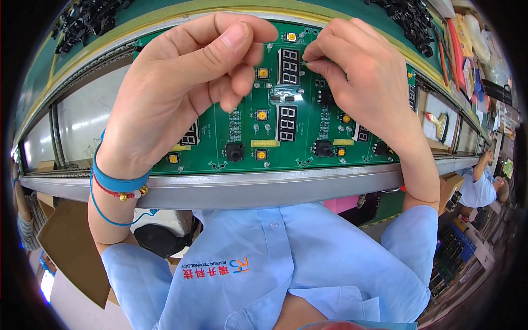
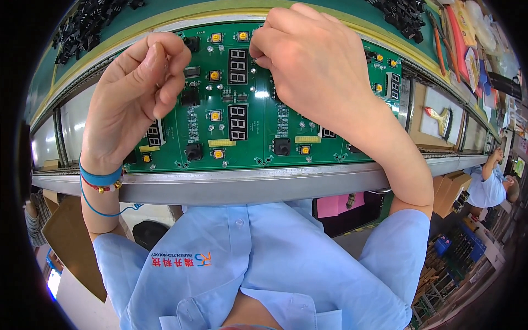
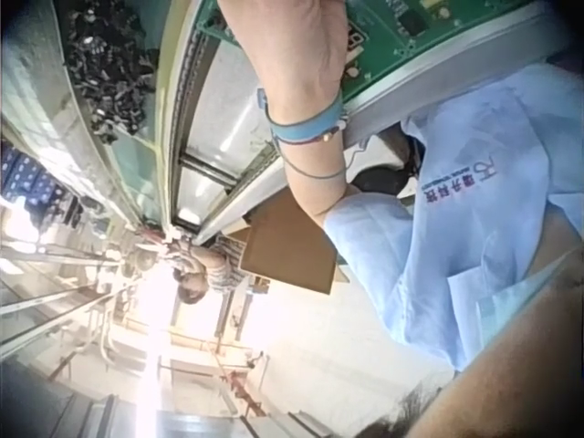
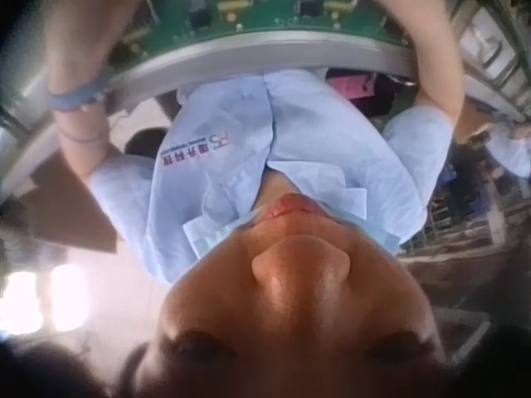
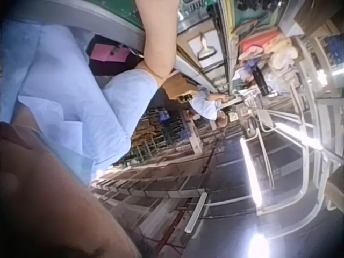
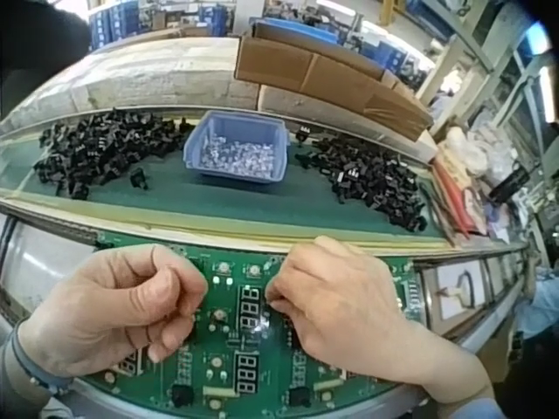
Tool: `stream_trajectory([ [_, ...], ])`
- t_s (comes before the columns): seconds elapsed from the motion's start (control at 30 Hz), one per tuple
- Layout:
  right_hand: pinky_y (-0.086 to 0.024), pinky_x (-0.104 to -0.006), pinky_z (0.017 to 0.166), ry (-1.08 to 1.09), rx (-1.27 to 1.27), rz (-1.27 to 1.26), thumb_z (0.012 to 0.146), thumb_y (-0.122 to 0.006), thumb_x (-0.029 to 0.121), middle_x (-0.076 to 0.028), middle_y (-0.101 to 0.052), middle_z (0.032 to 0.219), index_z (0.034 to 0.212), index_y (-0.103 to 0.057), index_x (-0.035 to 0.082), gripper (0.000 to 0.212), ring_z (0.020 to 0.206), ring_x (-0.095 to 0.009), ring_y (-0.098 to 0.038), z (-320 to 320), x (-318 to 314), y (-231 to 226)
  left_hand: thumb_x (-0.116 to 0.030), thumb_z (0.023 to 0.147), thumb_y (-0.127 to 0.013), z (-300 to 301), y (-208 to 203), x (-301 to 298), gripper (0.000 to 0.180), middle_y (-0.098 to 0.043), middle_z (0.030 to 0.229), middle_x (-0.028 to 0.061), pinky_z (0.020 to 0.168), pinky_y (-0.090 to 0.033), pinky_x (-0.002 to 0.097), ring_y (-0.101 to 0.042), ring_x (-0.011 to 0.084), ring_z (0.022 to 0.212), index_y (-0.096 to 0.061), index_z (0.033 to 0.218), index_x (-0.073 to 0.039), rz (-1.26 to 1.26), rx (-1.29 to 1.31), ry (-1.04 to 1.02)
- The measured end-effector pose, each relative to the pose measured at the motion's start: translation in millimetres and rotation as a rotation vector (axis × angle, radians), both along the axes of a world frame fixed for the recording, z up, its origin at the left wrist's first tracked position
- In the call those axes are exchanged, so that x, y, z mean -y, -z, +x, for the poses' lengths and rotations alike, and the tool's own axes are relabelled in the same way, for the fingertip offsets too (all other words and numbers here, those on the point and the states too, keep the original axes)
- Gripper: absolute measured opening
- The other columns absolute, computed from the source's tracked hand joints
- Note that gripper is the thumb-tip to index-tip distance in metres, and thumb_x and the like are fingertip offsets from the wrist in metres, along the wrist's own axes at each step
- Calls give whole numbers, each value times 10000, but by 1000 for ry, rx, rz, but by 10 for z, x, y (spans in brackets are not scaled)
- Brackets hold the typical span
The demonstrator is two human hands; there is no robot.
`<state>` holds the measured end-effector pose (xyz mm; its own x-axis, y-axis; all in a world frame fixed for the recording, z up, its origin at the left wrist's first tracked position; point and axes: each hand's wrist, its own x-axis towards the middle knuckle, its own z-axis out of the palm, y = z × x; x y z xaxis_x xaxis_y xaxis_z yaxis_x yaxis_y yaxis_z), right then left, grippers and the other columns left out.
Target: The person assembles electronic components and switches onto printed circuit boards by hand, placing them on a conveyor belt for the next stage of production.
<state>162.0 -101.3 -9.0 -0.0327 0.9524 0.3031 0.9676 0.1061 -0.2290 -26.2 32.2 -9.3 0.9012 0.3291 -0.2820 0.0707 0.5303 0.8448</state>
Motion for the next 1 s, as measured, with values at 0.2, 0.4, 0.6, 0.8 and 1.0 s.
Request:
stream_trajectory([
  [0.2, -455, -352, 615, 2, 39, 4, 699, -712, 45, -38, -558, 767, 780, -616, 58, 127, 746, -236, -570, -23, -11, -11, -210, 995, -509, -72, 45, -56, 277, -494, 922, 6, 503, -348, 144, -438, 45, 675, -561, 1188, -18, 61, 58, 5],
  [0.4, -455, -348, 618, 0, 70, 21, 692, -712, 46, -33, -554, 770, 780, -614, 69, 134, 745, -233, -565, -30, -11, -33, -163, 998, -483, -98, 54, -100, 289, -558, 961, 35, 500, -398, 134, -498, 48, 689, -551, 1232, -7, 40, 38, -11],
  [0.6, -441, -362, 609, -117, -636, 273, 696, -709, 46, -72, -555, 752, 735, -612, 61, 105, 730, -273, -553, 286, -193, 238, -141, 1003, -464, -51, 45, -123, 321, -590, 997, 43, 521, -436, 109, -536, 36, 709, -532, 1284, -1, 40, 48, 15],
  [0.8, -441, -363, 612, 90, -169, -133, 697, -705, 45, -68, -550, 750, 734, -608, 61, 105, 729, -273, -550, -25, -43, -289, -143, 998, -485, -100, 11, -137, 347, -617, 991, 28, 526, -438, 97, -548, 15, 722, -529, 1308, 9, 84, -16, -5],
  [1.0, -439, -357, 630, 43, -71, -90, 697, -694, 50, -61, -539, 758, 725, -604, 69, 97, 751, -264, -549, -48, -26, -209, -137, 999, -485, -92, 48, -148, 341, -624, 991, 32, 522, -438, 97, -544, 14, 704, -531, 1302, 14, 90, 1, -3],
])
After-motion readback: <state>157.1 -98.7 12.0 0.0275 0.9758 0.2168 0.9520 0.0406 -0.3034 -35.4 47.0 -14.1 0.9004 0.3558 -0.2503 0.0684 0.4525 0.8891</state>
